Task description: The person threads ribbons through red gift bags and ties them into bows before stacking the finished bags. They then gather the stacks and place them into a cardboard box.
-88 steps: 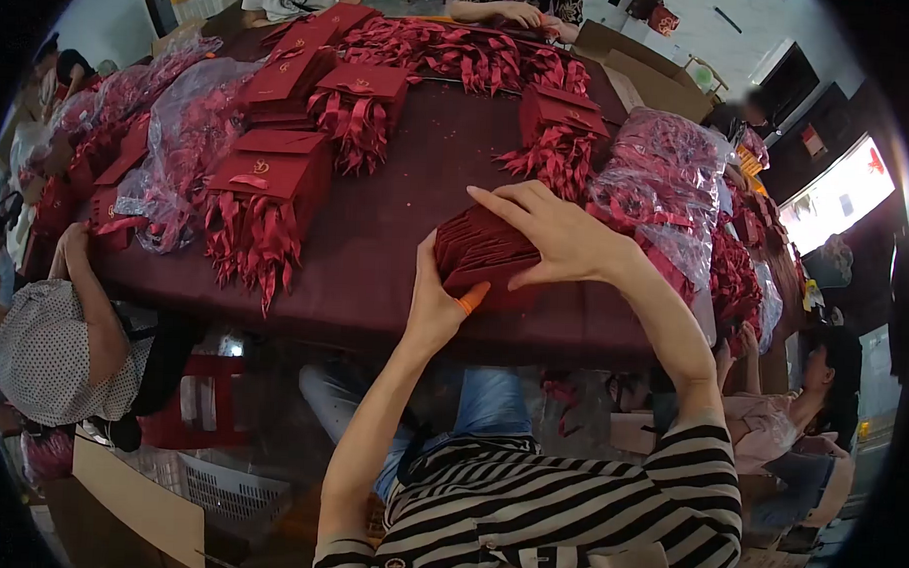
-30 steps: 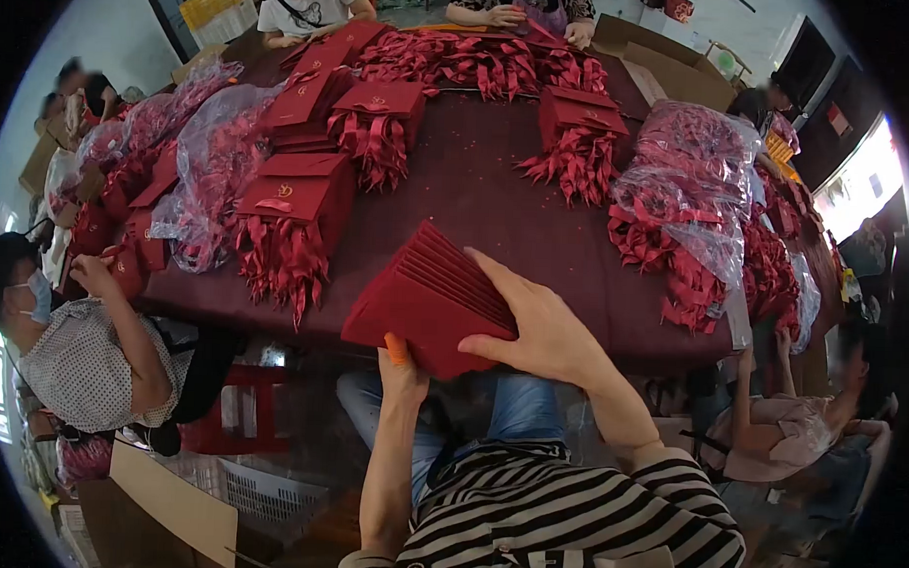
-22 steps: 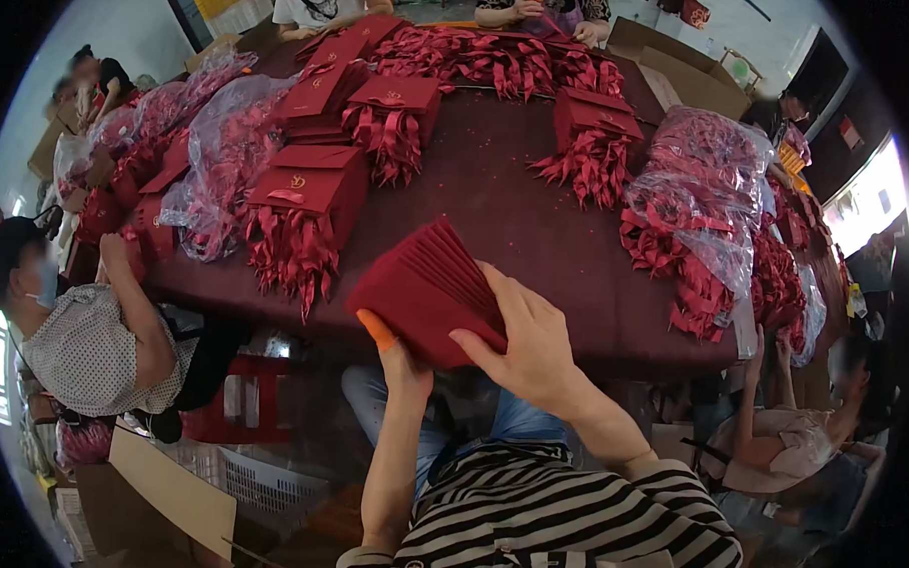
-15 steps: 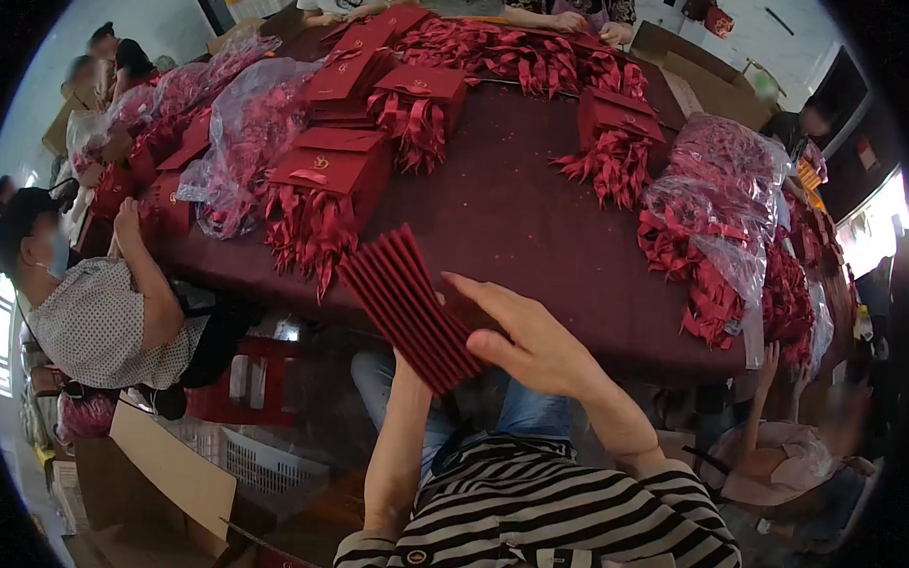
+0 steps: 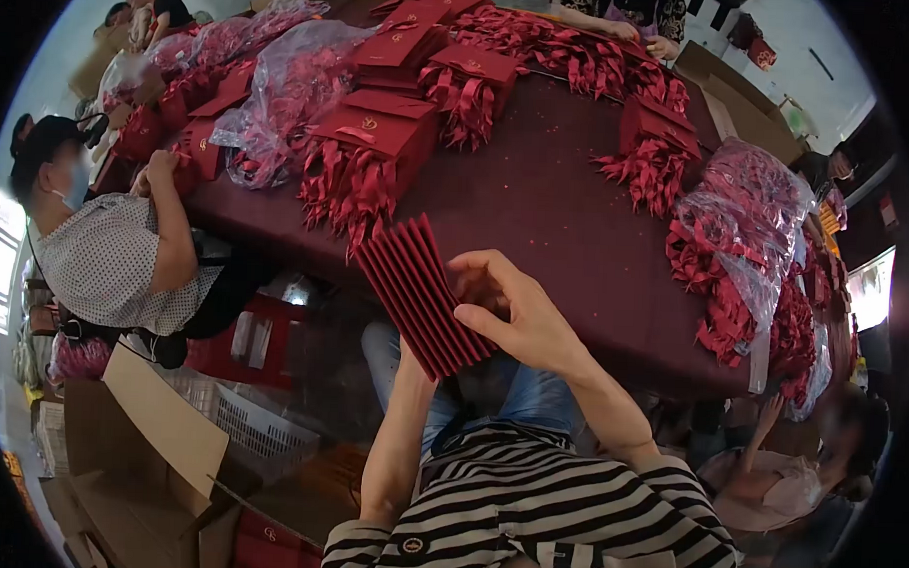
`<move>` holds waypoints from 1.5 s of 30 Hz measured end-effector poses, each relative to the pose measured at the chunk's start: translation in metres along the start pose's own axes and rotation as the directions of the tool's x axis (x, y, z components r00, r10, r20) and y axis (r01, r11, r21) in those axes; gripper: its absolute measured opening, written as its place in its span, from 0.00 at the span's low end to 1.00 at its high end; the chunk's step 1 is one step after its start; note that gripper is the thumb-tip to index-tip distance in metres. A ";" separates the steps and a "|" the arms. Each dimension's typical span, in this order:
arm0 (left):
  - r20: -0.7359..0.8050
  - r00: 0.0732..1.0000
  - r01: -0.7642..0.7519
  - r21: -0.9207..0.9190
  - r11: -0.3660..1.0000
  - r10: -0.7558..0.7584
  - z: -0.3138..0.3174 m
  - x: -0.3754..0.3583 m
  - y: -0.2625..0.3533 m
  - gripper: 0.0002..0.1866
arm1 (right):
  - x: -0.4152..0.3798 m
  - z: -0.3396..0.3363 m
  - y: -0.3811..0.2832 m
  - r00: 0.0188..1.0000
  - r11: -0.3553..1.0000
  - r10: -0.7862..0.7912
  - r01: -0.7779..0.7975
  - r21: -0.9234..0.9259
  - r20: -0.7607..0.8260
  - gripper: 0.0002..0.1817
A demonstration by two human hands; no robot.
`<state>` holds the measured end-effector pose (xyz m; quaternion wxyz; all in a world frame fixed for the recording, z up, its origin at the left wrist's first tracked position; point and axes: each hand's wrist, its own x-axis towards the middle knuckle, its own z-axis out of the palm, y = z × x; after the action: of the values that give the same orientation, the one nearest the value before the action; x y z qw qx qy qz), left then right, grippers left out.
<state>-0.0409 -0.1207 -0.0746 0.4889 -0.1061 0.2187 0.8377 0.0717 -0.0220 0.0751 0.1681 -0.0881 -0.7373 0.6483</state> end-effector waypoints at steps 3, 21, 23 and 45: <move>0.139 0.988 -0.065 0.028 0.997 0.061 -0.011 0.001 0.000 0.19 | -0.002 0.008 -0.004 0.999 0.999 -0.041 0.041 0.002 -0.016 0.21; 0.030 0.992 -0.120 -0.001 0.993 0.120 -0.017 -0.004 0.001 0.20 | 0.001 0.013 -0.007 0.988 0.949 -0.125 0.145 -0.278 0.088 0.12; 0.050 0.988 -0.148 -0.013 0.989 0.148 -0.034 0.007 -0.002 0.20 | 0.001 0.016 -0.014 0.992 0.933 -0.096 0.119 -0.341 0.083 0.16; 0.096 0.976 -0.198 -0.004 0.980 0.197 -0.008 -0.019 0.013 0.24 | 0.001 0.024 0.002 0.943 0.876 -0.286 0.329 -0.353 0.169 0.16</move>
<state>-0.0425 -0.1449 -0.0709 0.4134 -0.0421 0.2070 0.8857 0.0621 -0.0439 0.0705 0.2076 0.0358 -0.8607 0.4635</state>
